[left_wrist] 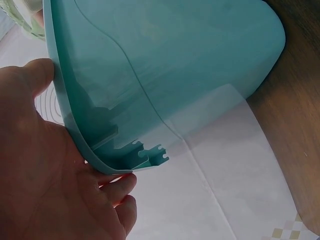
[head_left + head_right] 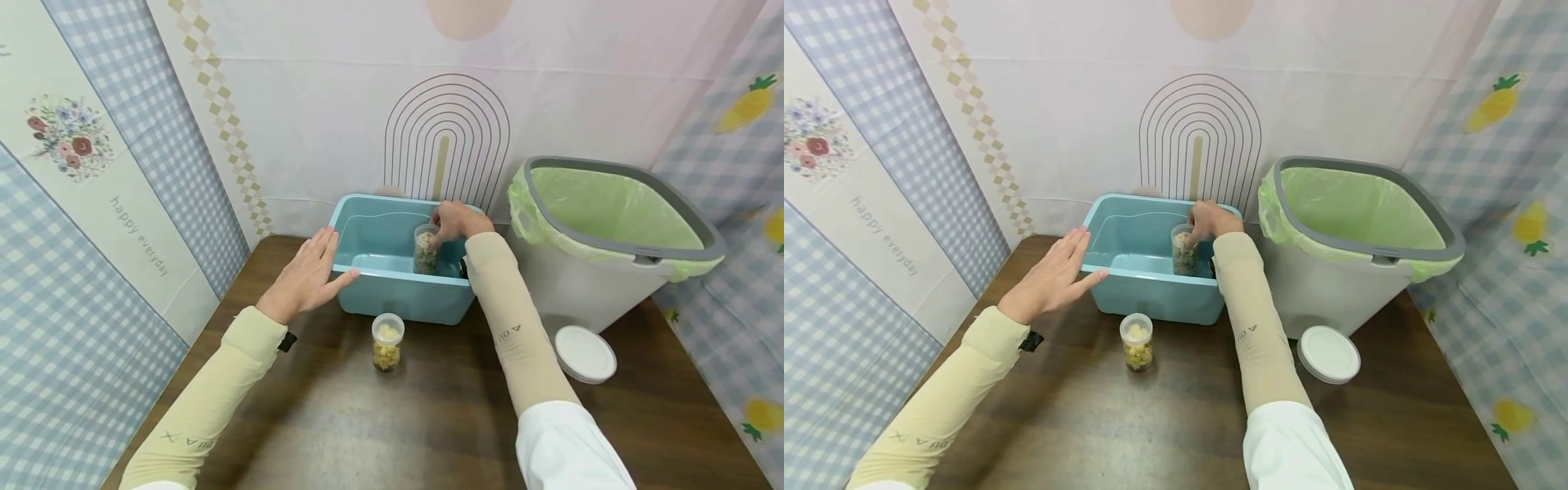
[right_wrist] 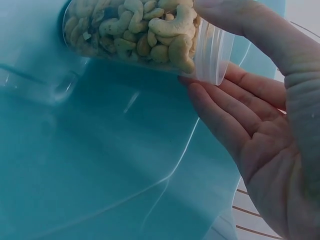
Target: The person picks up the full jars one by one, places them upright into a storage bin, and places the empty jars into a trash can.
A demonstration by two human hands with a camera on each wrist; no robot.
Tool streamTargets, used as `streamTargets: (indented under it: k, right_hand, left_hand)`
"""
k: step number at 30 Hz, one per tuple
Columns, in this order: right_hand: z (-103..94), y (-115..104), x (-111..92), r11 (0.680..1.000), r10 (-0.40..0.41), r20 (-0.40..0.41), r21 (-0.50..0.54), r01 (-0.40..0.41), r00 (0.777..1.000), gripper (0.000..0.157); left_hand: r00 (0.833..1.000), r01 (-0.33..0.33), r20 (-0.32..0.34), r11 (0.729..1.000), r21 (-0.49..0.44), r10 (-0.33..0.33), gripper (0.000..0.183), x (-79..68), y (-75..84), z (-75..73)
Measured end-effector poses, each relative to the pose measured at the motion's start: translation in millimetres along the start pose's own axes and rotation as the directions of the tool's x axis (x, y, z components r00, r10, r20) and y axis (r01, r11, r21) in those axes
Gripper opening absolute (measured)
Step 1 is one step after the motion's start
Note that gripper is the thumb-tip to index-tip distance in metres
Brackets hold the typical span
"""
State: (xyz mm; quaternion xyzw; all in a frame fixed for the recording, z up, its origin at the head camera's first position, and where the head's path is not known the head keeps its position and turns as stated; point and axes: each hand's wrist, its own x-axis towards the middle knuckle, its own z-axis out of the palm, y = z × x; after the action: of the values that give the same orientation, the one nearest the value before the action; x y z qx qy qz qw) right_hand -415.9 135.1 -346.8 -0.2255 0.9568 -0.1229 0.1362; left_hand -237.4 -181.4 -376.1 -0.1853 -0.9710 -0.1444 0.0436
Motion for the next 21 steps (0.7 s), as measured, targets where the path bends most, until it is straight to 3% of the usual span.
streamTargets:
  k: [11,21]
  right_hand:
    - [7.3,-5.0,-10.3,0.999,0.03,0.006,-0.019,-0.03,1.0,0.031]
    - [5.1,-8.5,-17.7,0.997,0.076,0.021,-0.025,-0.075,0.997,0.052]
  left_hand:
    - [1.0,-0.017,0.008,1.0,-0.003,0.017,0.095,-7.3,-3.1,-1.1]
    - [0.999,-0.041,-0.018,0.999,0.002,0.041,0.093,-11.3,-5.4,-3.2]
